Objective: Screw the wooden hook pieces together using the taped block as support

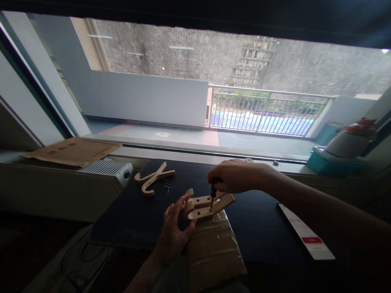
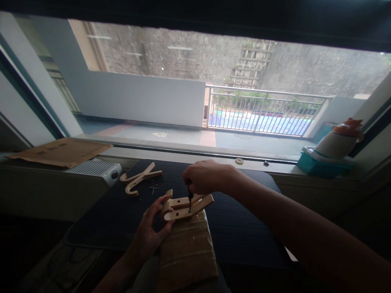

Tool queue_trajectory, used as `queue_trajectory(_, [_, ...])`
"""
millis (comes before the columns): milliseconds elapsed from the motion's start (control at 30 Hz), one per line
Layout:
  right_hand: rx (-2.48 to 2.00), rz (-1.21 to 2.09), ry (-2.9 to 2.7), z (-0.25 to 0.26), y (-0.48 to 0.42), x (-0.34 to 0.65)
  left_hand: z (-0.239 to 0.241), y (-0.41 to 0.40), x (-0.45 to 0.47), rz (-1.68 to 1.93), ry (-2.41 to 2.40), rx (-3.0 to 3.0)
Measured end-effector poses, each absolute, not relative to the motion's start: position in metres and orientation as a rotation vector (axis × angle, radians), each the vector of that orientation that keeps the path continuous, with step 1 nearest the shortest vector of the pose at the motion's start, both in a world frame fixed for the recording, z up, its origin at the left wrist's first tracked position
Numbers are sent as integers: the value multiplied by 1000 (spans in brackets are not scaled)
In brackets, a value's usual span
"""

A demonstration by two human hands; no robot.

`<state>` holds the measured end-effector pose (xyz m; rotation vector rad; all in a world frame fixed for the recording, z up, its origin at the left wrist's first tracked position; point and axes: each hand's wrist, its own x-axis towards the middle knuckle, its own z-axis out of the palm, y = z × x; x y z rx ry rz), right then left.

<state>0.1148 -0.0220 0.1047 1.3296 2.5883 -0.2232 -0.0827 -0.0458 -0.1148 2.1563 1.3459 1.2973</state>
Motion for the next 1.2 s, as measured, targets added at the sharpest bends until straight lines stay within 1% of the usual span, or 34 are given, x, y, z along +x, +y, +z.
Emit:
queue_trajectory(167, [1295, -264, 2600, 107, -23, 117, -114, -46, -82, 1285, 1349, 2152])
queue_trajectory(533, [1416, -186, 2538, 101, -23, 120, -113, -45, -83, 1267, 1353, 2162])
queue_trajectory(733, [1352, -240, 2588, 111, -25, 118, -116, -45, -83, 1251, 1368, 2137])
queue_trajectory(900, [1294, -305, 2620, 110, -24, 118, -116, -44, -83, 1264, 1360, 2129])
queue_trajectory(1200, [1408, -243, 2580, 105, -24, 118, -112, -45, -82, 1249, 1348, 2136])
